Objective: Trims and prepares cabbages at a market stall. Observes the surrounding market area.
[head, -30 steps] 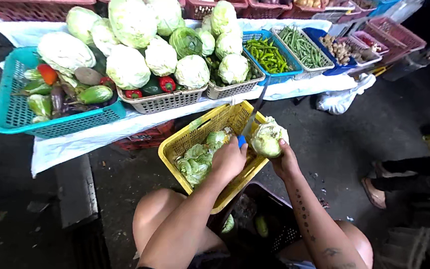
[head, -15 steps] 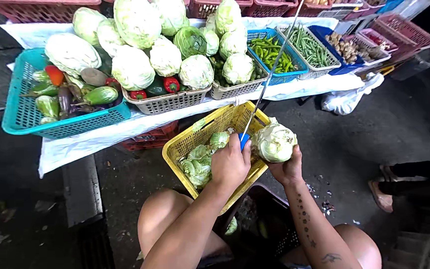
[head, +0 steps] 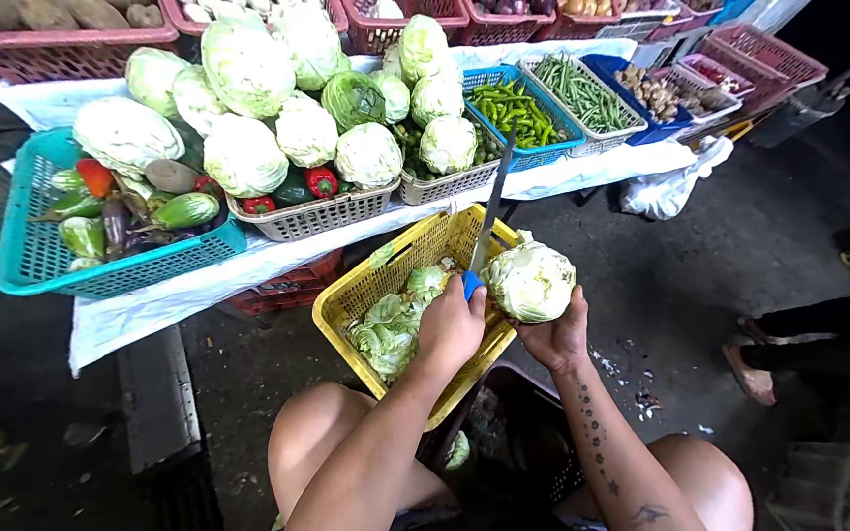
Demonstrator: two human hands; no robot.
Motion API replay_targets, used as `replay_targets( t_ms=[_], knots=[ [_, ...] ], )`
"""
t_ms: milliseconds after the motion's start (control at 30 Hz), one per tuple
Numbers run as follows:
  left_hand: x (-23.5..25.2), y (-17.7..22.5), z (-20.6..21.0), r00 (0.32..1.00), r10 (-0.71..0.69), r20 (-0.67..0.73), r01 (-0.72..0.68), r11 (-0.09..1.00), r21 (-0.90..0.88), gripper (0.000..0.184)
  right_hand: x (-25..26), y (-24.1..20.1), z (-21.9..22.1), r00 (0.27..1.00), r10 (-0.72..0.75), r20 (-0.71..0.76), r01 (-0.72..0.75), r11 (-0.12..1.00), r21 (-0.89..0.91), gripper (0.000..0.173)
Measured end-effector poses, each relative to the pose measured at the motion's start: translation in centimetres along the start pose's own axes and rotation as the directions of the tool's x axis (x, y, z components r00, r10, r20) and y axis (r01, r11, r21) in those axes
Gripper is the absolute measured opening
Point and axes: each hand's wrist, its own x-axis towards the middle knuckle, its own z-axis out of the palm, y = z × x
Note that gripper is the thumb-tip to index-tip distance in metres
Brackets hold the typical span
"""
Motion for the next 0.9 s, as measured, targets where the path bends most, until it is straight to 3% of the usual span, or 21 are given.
replay_targets(
  t_ms=[167,267,333,500,700,800,900],
  knots=[
    [0.9,-1.4,-0.7,0.999,-0.046,0.029,0.054,0.870,-0.490,0.047,-1.3,-0.9,0.9,0.997,0.072,0.005,-0.072,0.996,0.061,0.093],
    [0.7,-1.6,-1.0,0.999,-0.035,0.009,0.034,0.801,-0.598,0.041,-2.2,-1.8,2.3,0.990,0.125,0.072,-0.137,0.971,0.196,0.107],
    [0.5,-1.3,-0.9,1.000,-0.010,-0.011,0.001,0.776,-0.631,0.039,-2.4,-2.1,2.5,0.979,0.139,0.152,-0.173,0.955,0.241,0.108],
    [0.2,-1.1,-0.6,0.998,0.061,-0.023,-0.062,0.776,-0.627,0.039,-1.5,-0.5,1.2,0.971,0.225,0.086,-0.237,0.957,0.165,0.090],
    [-0.4,-1.2,-0.7,0.996,0.090,0.028,-0.064,0.869,-0.490,0.050,-1.6,2.0,0.2,0.953,0.301,0.027,-0.301,0.933,0.197,0.090],
    [-0.3,-1.0,-0.9,0.999,0.054,0.005,-0.049,0.941,-0.334,0.049,-2.1,1.8,0.4,0.949,0.315,-0.029,-0.308,0.941,0.140,0.095],
    [-0.3,-0.7,-1.4,0.999,0.054,-0.003,-0.052,0.940,-0.338,0.042,-2.3,0.7,0.6,0.955,0.292,-0.048,-0.285,0.951,0.122,0.102]
  ],
)
